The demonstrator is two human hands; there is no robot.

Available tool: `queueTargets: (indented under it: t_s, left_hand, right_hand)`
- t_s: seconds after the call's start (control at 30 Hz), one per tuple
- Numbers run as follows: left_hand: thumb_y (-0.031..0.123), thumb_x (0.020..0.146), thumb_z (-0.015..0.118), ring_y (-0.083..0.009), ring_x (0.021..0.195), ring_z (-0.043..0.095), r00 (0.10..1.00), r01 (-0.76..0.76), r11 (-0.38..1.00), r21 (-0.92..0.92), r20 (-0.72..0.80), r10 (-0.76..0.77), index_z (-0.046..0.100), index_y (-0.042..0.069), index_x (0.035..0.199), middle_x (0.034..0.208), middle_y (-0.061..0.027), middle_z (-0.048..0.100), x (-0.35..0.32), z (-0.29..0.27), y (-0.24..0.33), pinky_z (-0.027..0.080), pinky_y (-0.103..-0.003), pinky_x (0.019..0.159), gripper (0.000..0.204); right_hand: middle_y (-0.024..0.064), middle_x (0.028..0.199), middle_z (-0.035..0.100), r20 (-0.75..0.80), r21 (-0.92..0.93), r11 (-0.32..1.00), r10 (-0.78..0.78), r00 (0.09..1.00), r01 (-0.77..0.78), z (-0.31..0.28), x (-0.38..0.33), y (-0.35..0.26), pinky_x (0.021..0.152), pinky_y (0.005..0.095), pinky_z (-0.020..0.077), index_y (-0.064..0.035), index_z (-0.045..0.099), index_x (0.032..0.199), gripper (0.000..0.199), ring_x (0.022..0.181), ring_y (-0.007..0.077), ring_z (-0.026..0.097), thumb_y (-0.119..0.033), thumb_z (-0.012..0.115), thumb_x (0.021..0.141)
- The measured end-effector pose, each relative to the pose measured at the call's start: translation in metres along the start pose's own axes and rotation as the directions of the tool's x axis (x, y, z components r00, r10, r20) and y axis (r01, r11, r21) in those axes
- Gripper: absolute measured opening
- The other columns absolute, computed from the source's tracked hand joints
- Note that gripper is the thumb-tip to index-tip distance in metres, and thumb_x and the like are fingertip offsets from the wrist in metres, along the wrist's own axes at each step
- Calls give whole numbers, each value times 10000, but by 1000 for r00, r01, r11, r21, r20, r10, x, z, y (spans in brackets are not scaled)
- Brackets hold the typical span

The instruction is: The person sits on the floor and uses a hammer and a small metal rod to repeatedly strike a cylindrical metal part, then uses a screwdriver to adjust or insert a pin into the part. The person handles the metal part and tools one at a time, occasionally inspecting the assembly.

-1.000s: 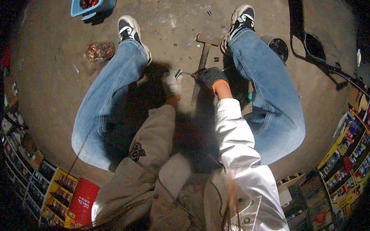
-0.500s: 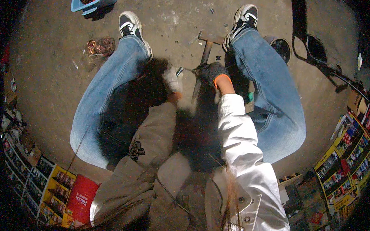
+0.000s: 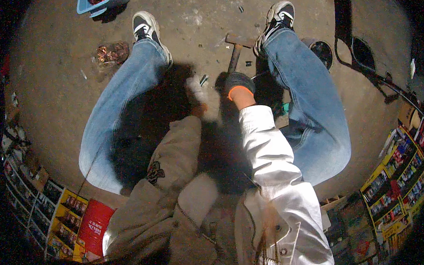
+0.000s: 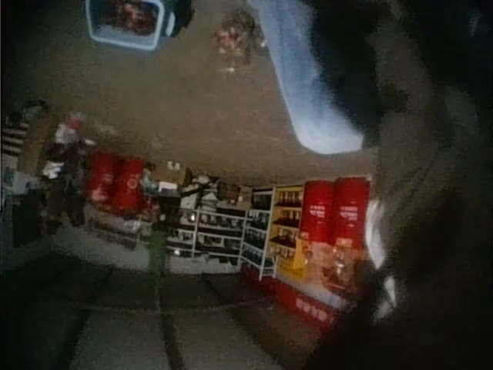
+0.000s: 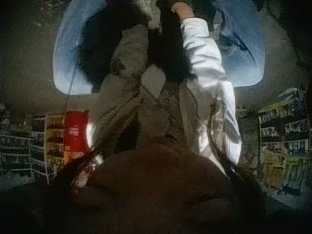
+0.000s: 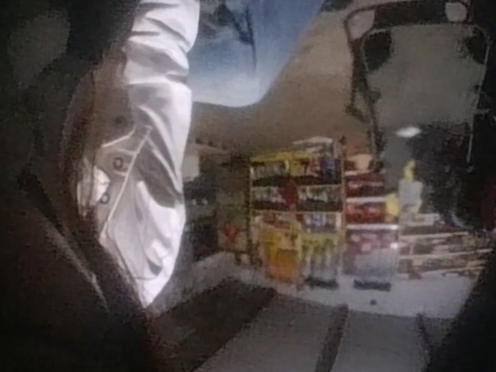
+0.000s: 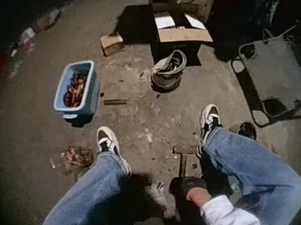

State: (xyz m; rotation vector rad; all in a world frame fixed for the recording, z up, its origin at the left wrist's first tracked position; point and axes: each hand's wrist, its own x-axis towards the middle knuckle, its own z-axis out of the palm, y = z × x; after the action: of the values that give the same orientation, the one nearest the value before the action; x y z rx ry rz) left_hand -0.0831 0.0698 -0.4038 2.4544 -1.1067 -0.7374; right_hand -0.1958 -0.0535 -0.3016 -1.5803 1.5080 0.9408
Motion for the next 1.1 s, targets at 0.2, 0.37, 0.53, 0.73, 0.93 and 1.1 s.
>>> queueTargets:
  t_s: [0.2, 0.37, 0.53, 0.73, 0.93, 1.1]
  left_hand:
    - [120, 693, 739, -346, 838, 563, 998, -58, 990, -128, -26, 55, 652, 85, 872, 858, -151, 588, -1, 2, -7, 461, -441, 727, 202]
    - [141, 692, 735, -335, 812, 571, 994, -77, 997, -24, -85, 75, 664, 93, 853, 837, -144, 604, 0, -5, -5, 464, -434, 702, 182]
    - [136, 709, 738, -319, 891, 563, 1000, 20, 999, 29, 22, -20, 665, 123, 898, 901, -115, 599, 2, -11, 1, 472, -415, 765, 204]
    - [161, 711, 733, -312, 910, 558, 999, 23, 999, 24, 45, -24, 663, 124, 884, 908, -115, 598, 3, -10, -2, 470, -409, 774, 190]
    - [196, 721, 713, -326, 901, 556, 999, -1, 999, 54, 44, -1, 665, 128, 871, 898, -125, 594, 5, -7, -5, 463, -425, 767, 172]
    - [223, 727, 703, -335, 878, 551, 999, 4, 999, 42, 37, -6, 664, 129, 863, 887, -129, 590, 5, -8, -5, 459, -432, 762, 170]
  right_hand:
    - [179, 1100, 641, 0, 57, 998, -1, 1000, 1, -8, -11, 13, 869, 429, 494, -82, 676, 1065, 416, 1026, 349, 617, -393, 630, 792]
    - [171, 1099, 637, 0, 134, 991, -21, 1000, 21, -21, -25, 1, 878, 430, 481, -140, 669, 1080, 449, 1026, 361, 607, -476, 550, 806]
    - [176, 1088, 637, 2, 98, 992, -81, 997, 81, -22, -23, 0, 877, 432, 478, -140, 672, 1071, 468, 1025, 361, 606, -497, 539, 799]
    - [185, 1027, 641, -22, 124, 990, -59, 998, 61, -14, -20, 0, 864, 438, 477, -110, 697, 1015, 427, 955, 381, 608, -467, 584, 810]
    - [188, 1024, 641, -81, 105, 993, -52, 995, 61, -14, -16, 5, 861, 435, 478, -98, 696, 1009, 415, 945, 379, 611, -449, 576, 821]
    - [197, 1031, 641, -61, 77, 993, -86, 994, 90, -12, -13, 4, 862, 437, 478, -93, 697, 1006, 460, 961, 372, 614, -491, 564, 816]
